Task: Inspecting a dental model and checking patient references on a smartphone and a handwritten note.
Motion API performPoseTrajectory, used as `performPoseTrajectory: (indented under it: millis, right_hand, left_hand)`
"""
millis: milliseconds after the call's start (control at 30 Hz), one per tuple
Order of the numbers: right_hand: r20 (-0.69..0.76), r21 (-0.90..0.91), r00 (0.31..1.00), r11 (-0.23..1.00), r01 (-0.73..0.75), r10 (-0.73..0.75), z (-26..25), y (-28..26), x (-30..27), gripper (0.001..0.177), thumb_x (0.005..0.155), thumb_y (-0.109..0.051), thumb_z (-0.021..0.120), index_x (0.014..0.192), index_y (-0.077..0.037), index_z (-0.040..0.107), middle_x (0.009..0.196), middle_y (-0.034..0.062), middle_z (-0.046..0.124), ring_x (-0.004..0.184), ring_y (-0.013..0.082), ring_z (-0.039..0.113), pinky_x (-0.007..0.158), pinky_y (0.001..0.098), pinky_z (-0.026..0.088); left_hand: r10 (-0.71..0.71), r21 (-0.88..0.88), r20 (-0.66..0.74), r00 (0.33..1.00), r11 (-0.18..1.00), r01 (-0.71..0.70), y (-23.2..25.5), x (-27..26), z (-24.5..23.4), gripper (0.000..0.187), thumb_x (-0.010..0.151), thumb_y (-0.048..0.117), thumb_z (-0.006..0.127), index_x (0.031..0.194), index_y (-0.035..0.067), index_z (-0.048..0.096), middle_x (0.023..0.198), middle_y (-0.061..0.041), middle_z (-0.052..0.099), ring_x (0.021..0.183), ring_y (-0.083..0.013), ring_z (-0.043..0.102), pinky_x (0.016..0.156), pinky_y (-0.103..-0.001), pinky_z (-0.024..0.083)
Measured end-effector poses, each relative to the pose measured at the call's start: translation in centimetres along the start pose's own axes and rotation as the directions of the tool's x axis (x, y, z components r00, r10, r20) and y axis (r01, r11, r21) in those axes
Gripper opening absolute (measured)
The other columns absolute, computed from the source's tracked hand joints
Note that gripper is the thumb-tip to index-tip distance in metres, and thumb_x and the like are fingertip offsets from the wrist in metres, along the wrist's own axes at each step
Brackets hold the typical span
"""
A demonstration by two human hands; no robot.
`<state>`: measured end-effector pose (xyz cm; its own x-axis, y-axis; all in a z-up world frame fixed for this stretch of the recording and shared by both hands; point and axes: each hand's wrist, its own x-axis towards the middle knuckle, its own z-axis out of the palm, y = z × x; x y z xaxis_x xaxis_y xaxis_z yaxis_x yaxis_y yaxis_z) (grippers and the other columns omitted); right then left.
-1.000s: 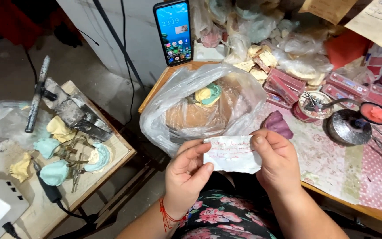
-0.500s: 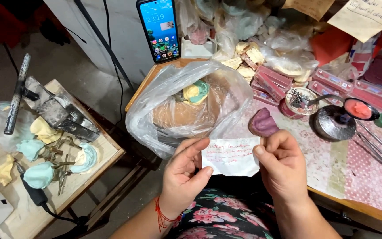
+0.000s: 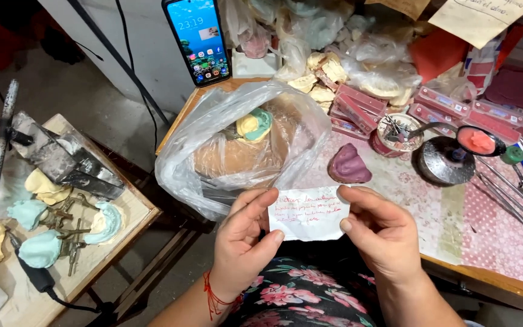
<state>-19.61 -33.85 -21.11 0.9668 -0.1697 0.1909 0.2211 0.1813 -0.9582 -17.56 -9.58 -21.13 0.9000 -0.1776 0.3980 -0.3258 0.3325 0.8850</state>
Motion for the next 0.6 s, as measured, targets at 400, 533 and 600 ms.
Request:
performPoseTrajectory:
  millis: [400,533,600]
  right_hand:
    - [-0.009,-0.095,0.998,0.993,0.064,-0.065,-1.2,-0.1,-0.1,0.045,0.078,0.004,0.078,0.123,0.004,0.072,0.128,0.0166,0.071,0.115,0.0221,0.068,0.099,0.0298,0.052]
    - [-0.014,-0.119,0.999,0.992,0.039,-0.041,-1.4,-0.5,-0.2,0.046,0.078,0.005,0.078,0.124,0.005,0.071,0.128,0.0167,0.072,0.115,0.0215,0.067,0.099,0.0292,0.052]
    - [-0.001,-0.125,1.000,0.992,0.026,-0.027,-1.5,-0.6,-0.2,0.048,0.078,0.005,0.077,0.125,0.005,0.071,0.130,0.0171,0.070,0.115,0.0205,0.066,0.097,0.0272,0.051]
  left_hand:
    - [-0.041,0.056,0.046,0.998,0.998,0.039,0.6,0.3,0.5,0.058,0.090,-0.008,0.070,0.146,-0.004,0.056,0.142,-0.013,0.049,0.088,-0.0111,0.056,0.075,-0.027,0.049]
    - [-0.038,0.065,0.060,0.998,0.997,0.034,0.6,0.3,0.5,0.057,0.091,-0.006,0.071,0.146,-0.003,0.056,0.143,-0.013,0.048,0.088,-0.0106,0.056,0.075,-0.027,0.048]
    - [-0.034,0.049,0.061,0.998,0.998,0.031,0.6,0.3,0.5,0.057,0.092,-0.006,0.070,0.147,-0.003,0.055,0.144,-0.014,0.048,0.088,-0.0108,0.056,0.076,-0.027,0.048]
